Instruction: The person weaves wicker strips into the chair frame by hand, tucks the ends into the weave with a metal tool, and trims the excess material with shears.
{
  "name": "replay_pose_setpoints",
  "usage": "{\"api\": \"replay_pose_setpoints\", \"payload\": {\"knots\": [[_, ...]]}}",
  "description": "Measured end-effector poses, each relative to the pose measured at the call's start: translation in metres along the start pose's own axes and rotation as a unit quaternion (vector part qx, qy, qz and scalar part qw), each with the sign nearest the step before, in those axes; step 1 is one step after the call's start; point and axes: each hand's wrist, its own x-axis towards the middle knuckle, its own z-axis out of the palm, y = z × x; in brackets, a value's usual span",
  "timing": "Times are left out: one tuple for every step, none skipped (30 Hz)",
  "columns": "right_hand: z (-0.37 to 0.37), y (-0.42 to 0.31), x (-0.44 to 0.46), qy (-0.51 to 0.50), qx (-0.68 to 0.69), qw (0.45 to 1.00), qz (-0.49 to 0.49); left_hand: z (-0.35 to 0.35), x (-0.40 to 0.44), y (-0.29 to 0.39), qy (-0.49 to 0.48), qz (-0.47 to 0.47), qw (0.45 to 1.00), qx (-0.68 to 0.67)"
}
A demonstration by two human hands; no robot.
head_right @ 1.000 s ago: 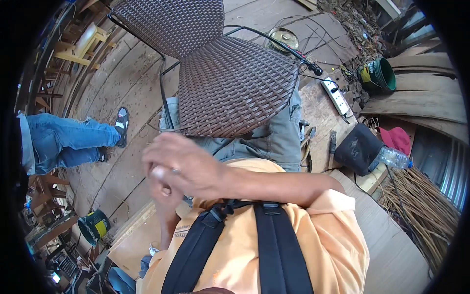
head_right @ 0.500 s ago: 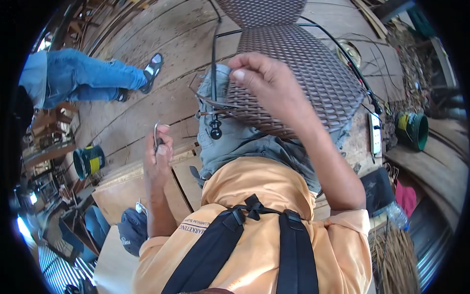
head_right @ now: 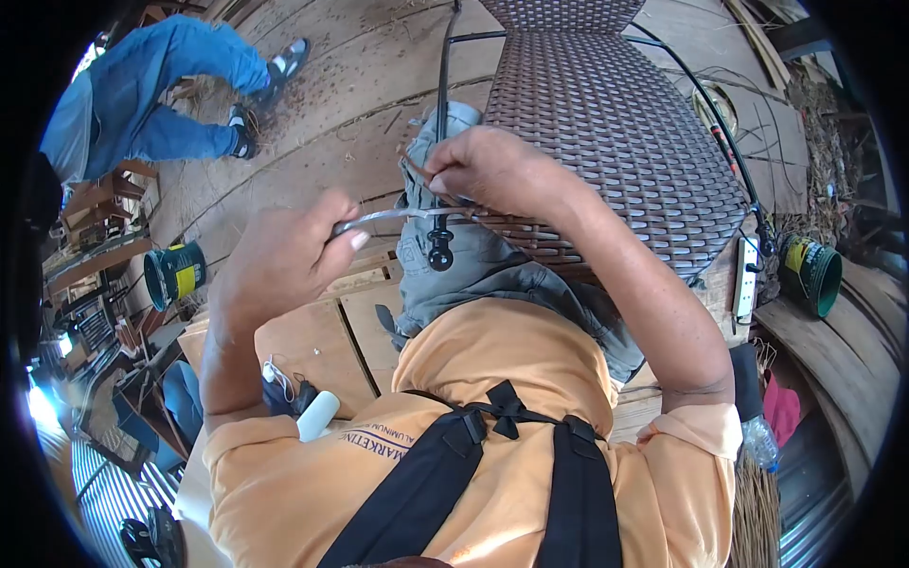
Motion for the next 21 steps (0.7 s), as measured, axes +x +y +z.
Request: {"api": "replay_pose_setpoints", "payload": {"knots": [[-0.002, 0.006, -0.002, 0.019, 0.031, 0.999, -0.024, 0.002, 0.005, -0.001, 0.027, 0.047, 0.998, 0.017], [-0.004, 0.012, -0.005, 0.039, 0.063, 0.996, -0.047, 0.005, 0.011, -0.003, 0.054, 0.096, 0.993, 0.034], [-0.005, 0.016, -0.010, 0.053, 0.130, 0.990, -0.022, 0.007, 0.019, -0.003, 0.082, 0.135, 0.985, 0.071], [-0.002, 0.017, -0.016, 0.083, 0.186, 0.979, -0.014, 0.011, 0.027, -0.003, 0.110, 0.174, 0.973, 0.107], [0.002, 0.018, -0.021, 0.115, 0.240, 0.964, -0.006, 0.014, 0.036, -0.002, 0.139, 0.213, 0.956, 0.144], [0.005, 0.020, -0.027, 0.145, 0.293, 0.945, 0.002, 0.017, 0.044, 0.000, 0.125, 0.200, 0.959, 0.160], [0.007, 0.027, -0.031, 0.175, 0.290, 0.941, 0.014, 0.020, 0.051, 0.002, 0.110, 0.186, 0.960, 0.176], [0.011, 0.028, -0.033, 0.193, 0.308, 0.932, 0.011, 0.022, 0.058, 0.003, 0.094, 0.173, 0.961, 0.194], [0.015, 0.028, -0.036, 0.211, 0.327, 0.921, 0.008, 0.021, 0.064, 0.004, 0.068, 0.168, 0.962, 0.203], [0.017, 0.029, -0.038, 0.228, 0.346, 0.910, 0.006, 0.021, 0.069, 0.004, 0.042, 0.163, 0.963, 0.211], [0.018, 0.029, -0.041, 0.233, 0.347, 0.908, 0.019, 0.020, 0.074, 0.005, 0.015, 0.158, 0.963, 0.220], [0.017, 0.030, -0.043, 0.238, 0.348, 0.906, 0.032, 0.019, 0.078, 0.007, 0.007, 0.161, 0.960, 0.228], [0.017, 0.030, -0.045, 0.242, 0.349, 0.904, 0.046, 0.018, 0.081, 0.008, -0.002, 0.165, 0.958, 0.235], [0.019, 0.031, -0.047, 0.246, 0.353, 0.901, 0.042, 0.017, 0.083, 0.009, -0.010, 0.167, 0.956, 0.242], [0.020, 0.032, -0.048, 0.250, 0.357, 0.899, 0.037, 0.014, 0.086, 0.008, -0.026, 0.172, 0.955, 0.238], [0.021, 0.033, -0.048, 0.254, 0.360, 0.897, 0.033, 0.011, 0.089, 0.007, -0.042, 0.178, 0.955, 0.233], [0.021, 0.035, -0.049, 0.258, 0.360, 0.896, 0.034, 0.008, 0.092, 0.007, -0.058, 0.185, 0.955, 0.227], [0.021, 0.036, -0.051, 0.260, 0.360, 0.895, 0.035, 0.006, 0.094, 0.009, -0.066, 0.187, 0.955, 0.222], [0.021, 0.037, -0.052, 0.263, 0.359, 0.895, 0.036, 0.003, 0.096, 0.010, -0.073, 0.189, 0.955, 0.217], [0.022, 0.037, -0.052, 0.264, 0.369, 0.890, 0.028, 0.001, 0.098, 0.012, -0.081, 0.193, 0.955, 0.212], [0.022, 0.037, -0.053, 0.265, 0.379, 0.886, 0.020, 0.001, 0.101, 0.014, -0.097, 0.179, 0.954, 0.219]]}}
